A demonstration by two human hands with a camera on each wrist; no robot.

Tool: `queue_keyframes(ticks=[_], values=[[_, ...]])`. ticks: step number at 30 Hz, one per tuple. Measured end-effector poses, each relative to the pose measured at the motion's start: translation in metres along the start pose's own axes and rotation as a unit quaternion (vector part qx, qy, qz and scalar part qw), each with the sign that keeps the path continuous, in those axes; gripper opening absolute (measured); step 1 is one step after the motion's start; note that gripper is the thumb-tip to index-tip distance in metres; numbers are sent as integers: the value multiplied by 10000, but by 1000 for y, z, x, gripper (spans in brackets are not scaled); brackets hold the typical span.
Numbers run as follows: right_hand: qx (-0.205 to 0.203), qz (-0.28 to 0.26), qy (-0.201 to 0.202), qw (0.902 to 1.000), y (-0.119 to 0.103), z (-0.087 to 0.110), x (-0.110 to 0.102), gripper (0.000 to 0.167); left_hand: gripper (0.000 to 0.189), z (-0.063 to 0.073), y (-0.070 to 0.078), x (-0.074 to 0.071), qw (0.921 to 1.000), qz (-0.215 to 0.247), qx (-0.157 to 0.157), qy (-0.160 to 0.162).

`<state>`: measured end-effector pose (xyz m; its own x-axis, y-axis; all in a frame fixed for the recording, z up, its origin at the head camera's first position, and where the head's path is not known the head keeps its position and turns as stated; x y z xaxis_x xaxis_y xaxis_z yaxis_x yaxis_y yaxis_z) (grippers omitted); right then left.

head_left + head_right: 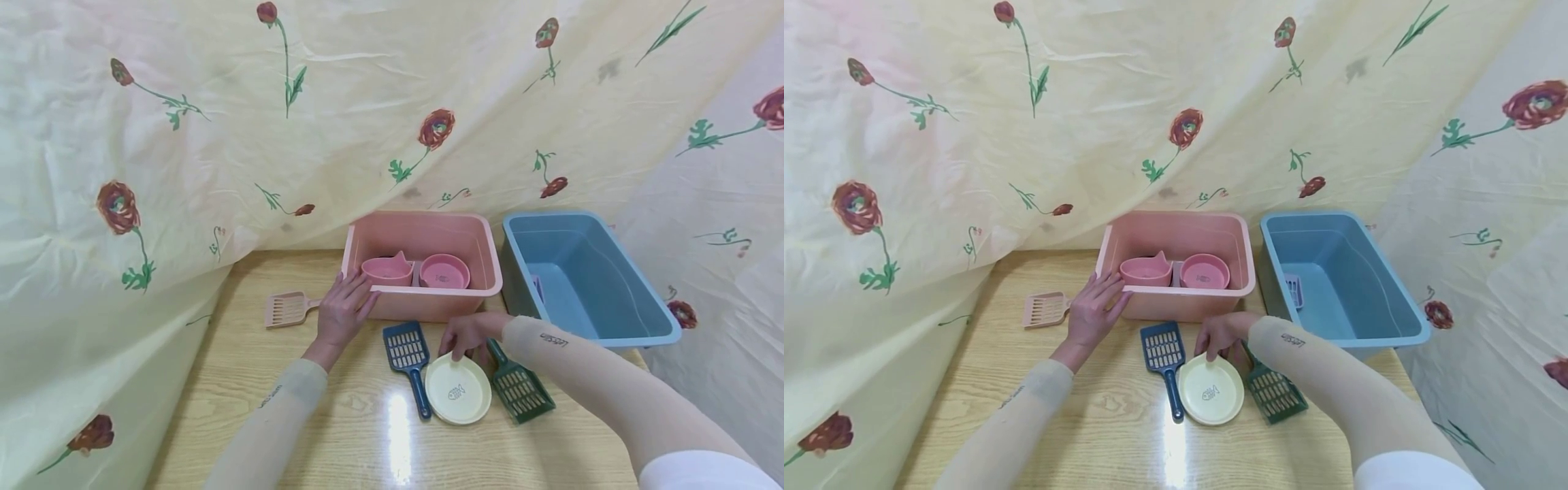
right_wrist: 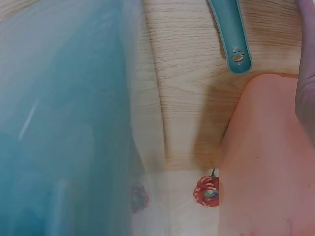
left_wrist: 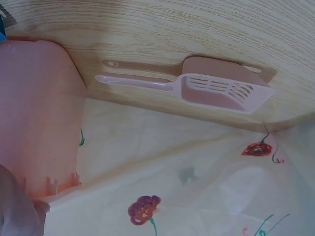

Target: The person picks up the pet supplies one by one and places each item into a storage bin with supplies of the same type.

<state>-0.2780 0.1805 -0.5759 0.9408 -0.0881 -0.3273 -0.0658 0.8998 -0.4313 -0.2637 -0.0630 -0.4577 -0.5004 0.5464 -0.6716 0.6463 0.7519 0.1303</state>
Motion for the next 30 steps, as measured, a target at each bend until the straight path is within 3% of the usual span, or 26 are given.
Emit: queue_keyframes(ticks=[8,16,25,30], values=[[30,-49,121,9999,2,1,1,27,39,-3,3,1,9999,31,85,87],[-140,-34,122,9998,-5,6,2,29,36,-5,5,4,10000,33,76,-28],[-589,-143,33,9982,-37,31,-7,29,39,-3,2,3,10000,-48,6,-56],[-865,201,87,9960,-57,48,-20,27,37,-1,1,2,9999,2,-35,-112]])
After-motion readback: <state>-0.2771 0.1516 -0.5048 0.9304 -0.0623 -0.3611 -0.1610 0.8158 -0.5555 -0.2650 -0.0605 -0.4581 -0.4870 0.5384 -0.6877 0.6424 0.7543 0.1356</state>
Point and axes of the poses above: each hand's wrist, its own z-axis away from the middle knuckle, its own x-axis out of the palm, y = z × x, the point moved 9 cm from there along -z, towards the middle knuckle, and after that the axes turned 11 degrees about -y, right-handed, at the moved point
